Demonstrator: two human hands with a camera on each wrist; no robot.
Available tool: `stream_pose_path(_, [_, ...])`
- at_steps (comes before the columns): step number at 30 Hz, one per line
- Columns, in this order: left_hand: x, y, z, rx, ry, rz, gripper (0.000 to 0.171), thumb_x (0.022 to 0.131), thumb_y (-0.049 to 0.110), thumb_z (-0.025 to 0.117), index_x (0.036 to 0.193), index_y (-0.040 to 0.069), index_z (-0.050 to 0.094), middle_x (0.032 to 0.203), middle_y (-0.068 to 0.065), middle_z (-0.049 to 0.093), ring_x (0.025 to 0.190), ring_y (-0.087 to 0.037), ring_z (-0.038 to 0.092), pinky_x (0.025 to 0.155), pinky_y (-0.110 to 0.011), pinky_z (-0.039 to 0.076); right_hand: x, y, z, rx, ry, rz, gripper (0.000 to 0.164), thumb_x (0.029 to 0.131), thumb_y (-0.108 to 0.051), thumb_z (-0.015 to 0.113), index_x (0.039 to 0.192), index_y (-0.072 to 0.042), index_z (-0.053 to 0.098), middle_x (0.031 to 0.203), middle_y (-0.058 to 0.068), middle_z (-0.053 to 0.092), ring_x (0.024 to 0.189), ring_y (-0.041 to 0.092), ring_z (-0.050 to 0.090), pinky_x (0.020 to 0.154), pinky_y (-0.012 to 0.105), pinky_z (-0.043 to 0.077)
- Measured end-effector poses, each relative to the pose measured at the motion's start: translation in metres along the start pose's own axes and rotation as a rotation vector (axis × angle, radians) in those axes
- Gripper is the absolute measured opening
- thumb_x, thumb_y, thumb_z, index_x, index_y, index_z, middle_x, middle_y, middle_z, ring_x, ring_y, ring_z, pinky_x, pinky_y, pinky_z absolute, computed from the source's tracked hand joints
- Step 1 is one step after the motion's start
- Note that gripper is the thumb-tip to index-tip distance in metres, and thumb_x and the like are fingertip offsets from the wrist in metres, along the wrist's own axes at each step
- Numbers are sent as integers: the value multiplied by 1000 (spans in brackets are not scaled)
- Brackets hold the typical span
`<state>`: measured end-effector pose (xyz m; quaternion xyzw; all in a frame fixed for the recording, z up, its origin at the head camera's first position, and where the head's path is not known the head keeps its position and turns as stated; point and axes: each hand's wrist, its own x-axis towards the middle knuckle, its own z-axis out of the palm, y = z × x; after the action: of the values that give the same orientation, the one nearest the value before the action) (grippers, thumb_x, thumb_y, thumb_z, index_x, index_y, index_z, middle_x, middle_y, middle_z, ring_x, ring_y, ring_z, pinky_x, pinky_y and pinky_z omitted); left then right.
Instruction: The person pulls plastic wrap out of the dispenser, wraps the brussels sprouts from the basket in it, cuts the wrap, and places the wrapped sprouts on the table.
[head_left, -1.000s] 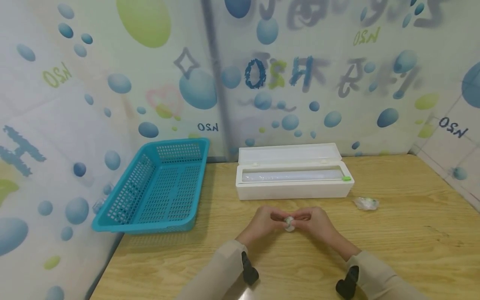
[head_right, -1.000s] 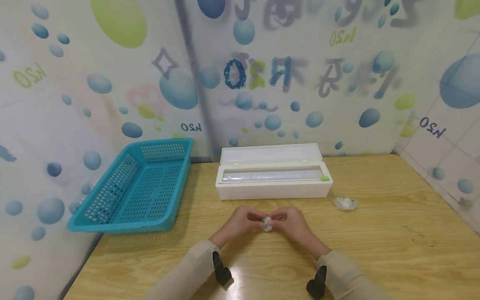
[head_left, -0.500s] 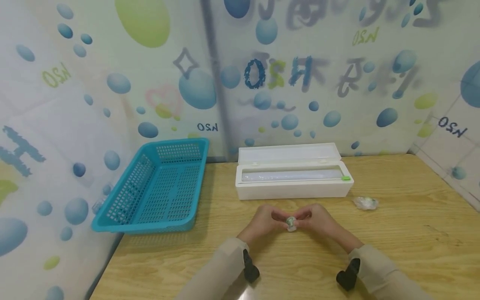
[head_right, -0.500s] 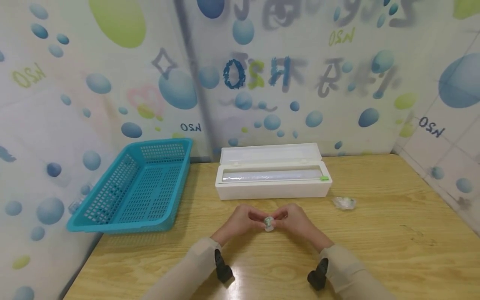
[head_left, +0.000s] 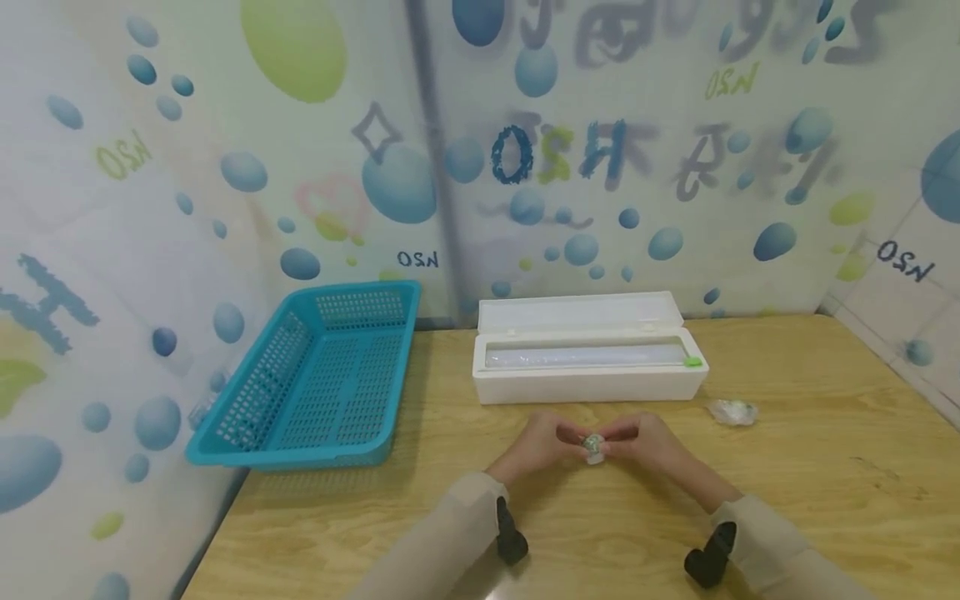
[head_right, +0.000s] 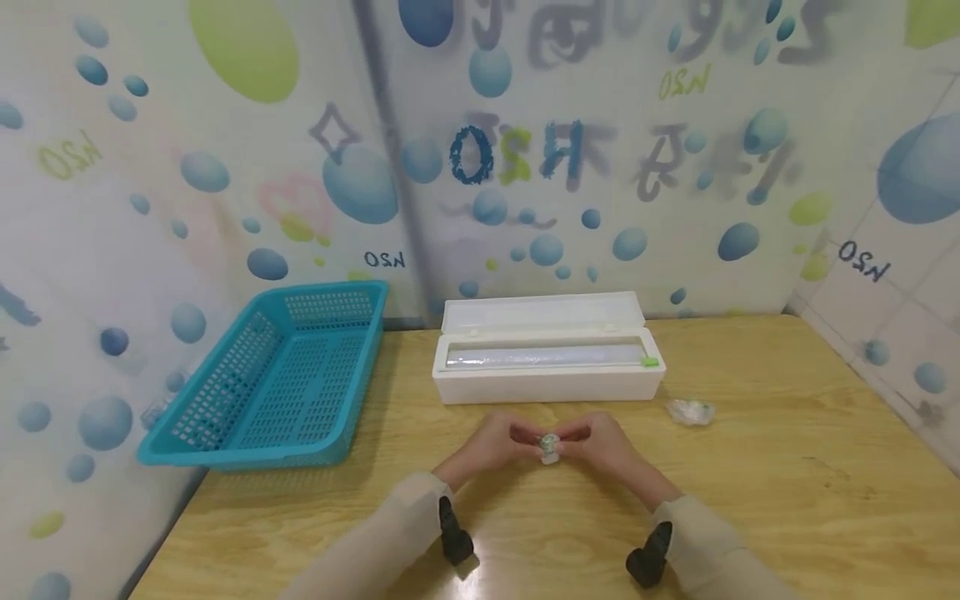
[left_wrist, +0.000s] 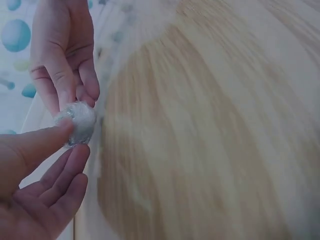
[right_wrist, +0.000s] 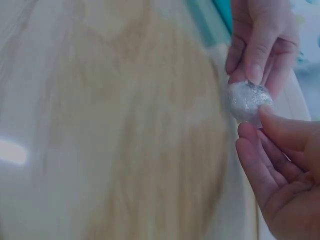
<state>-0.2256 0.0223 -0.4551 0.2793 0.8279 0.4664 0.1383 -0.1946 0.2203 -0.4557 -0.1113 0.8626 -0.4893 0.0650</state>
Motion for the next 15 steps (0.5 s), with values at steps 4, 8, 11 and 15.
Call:
stream_pose_path(4, [14, 13, 18, -71, -13, 4, 25, 77, 7, 73, 102, 4, 69, 91, -2, 68, 76, -5, 61, 64, -18, 48, -15, 7, -23, 32, 32, 47, 32, 81, -21, 71, 101, 3, 68, 95, 13, 68, 87, 19, 62, 71, 27, 51])
stream_pose_path(8, [32, 30, 41, -82, -23, 30, 24, 78, 7, 72, 101, 4, 70, 92, -1, 68, 74, -4, 60, 62, -17, 48, -32, 15, -50, 46, 44, 70, 37, 83, -21, 69, 107, 7, 64, 100, 17, 66, 89, 18, 61, 72, 26, 51])
stream_pose_path(11, [44, 42, 60, -51, -1, 49, 22, 76, 9, 74, 98, 6, 72, 86, 2, 69, 71, 0, 59, 60, -14, 46, -45, 21, -66, 18, 61, 98, 39, 83, -22, 68, 108, 7, 63, 101, 17, 65, 89, 16, 61, 72, 25, 50])
stream_pose_path(15, [56, 54, 86, -41, 64, 35, 18, 73, 9, 76, 91, 7, 73, 80, 4, 70, 68, 4, 58, 59, -11, 44, -60, 31, -83, 2, 124, 148, 40, 81, -21, 70, 107, 9, 63, 97, 16, 67, 84, 8, 60, 69, 23, 50])
